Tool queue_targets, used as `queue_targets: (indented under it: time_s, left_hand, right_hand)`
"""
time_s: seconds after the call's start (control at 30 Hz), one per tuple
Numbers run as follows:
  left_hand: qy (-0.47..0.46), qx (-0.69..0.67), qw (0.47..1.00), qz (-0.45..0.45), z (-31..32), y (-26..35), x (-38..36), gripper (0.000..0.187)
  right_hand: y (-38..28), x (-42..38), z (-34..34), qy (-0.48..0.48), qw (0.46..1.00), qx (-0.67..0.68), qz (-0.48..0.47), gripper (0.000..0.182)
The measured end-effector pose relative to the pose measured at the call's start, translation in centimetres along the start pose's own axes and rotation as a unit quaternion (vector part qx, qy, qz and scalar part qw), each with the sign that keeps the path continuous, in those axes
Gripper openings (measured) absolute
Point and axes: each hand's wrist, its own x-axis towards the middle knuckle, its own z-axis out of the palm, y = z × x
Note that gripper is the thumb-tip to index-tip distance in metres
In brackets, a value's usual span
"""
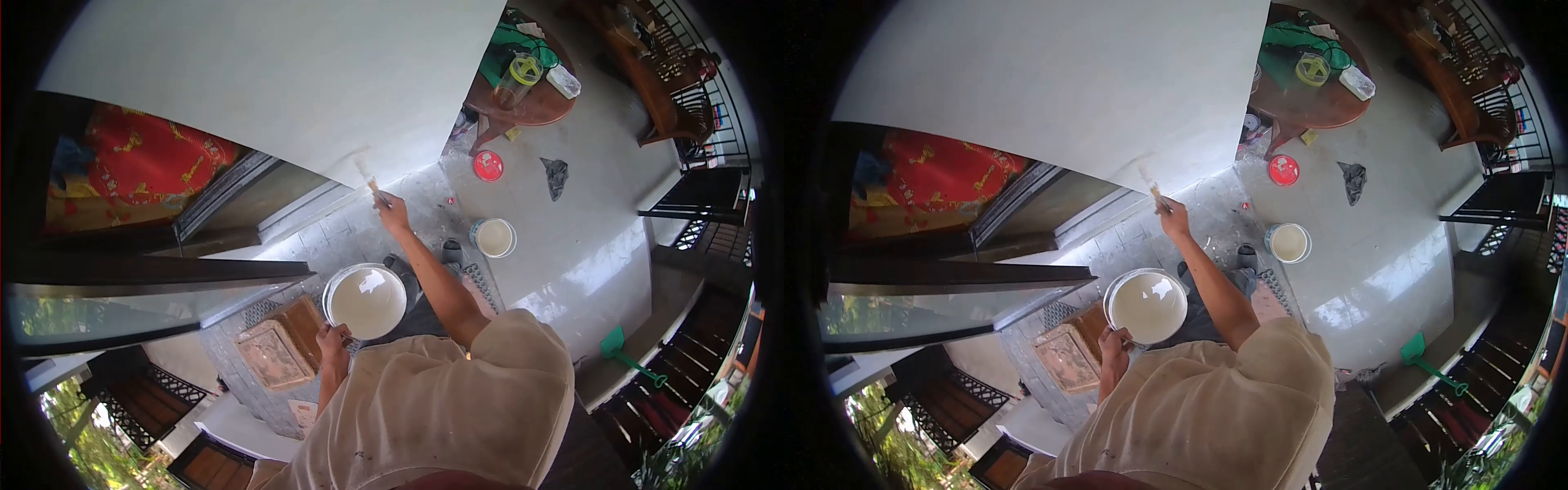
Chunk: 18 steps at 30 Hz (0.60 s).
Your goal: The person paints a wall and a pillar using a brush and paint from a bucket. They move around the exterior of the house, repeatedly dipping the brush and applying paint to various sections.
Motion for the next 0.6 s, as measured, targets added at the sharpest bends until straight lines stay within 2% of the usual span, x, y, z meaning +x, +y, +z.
queue_targets:
  time_s: [0.1,0.2,0.23,0.33,0.43,0.53,0.6]
  left_hand:
    - [0.036,0.028,0.999,0.006,-0.3,1.0,1.0,0.032]
    - [0.024,0.047,0.999,0.013,-1.1,1.2,2.2,0.033]
    - [0.015,0.047,0.999,0.020,-1.1,1.5,2.7,0.034]
    - [0.004,0.043,0.999,0.022,-1.7,1.7,2.3,0.034]
    - [0.000,0.029,1.000,0.009,-0.5,2.6,1.3,0.033]
    - [0.004,0.040,0.999,0.013,-0.3,3.1,0.9,0.032]
    - [0.005,0.046,0.999,0.016,-0.4,2.6,1.0,0.032]
  right_hand:
    - [2.8,1.4,0.2,0.039,0.992,0.032,0.119,0.026]
    - [1.7,4.6,1.7,0.025,0.995,0.070,0.070,0.023]
    - [-1.1,4.5,1.9,0.012,0.991,0.081,0.102,0.022]
    - [-3.7,1.2,1.4,0.001,0.993,0.118,0.025,0.023]
    - [-2.4,-1.9,0.2,0.030,0.989,0.136,0.046,0.027]
    - [2.2,0.2,0.8,0.022,0.988,0.090,0.124,0.025]
    - [3.1,2.7,1.9,0.008,0.989,0.100,0.112,0.024]
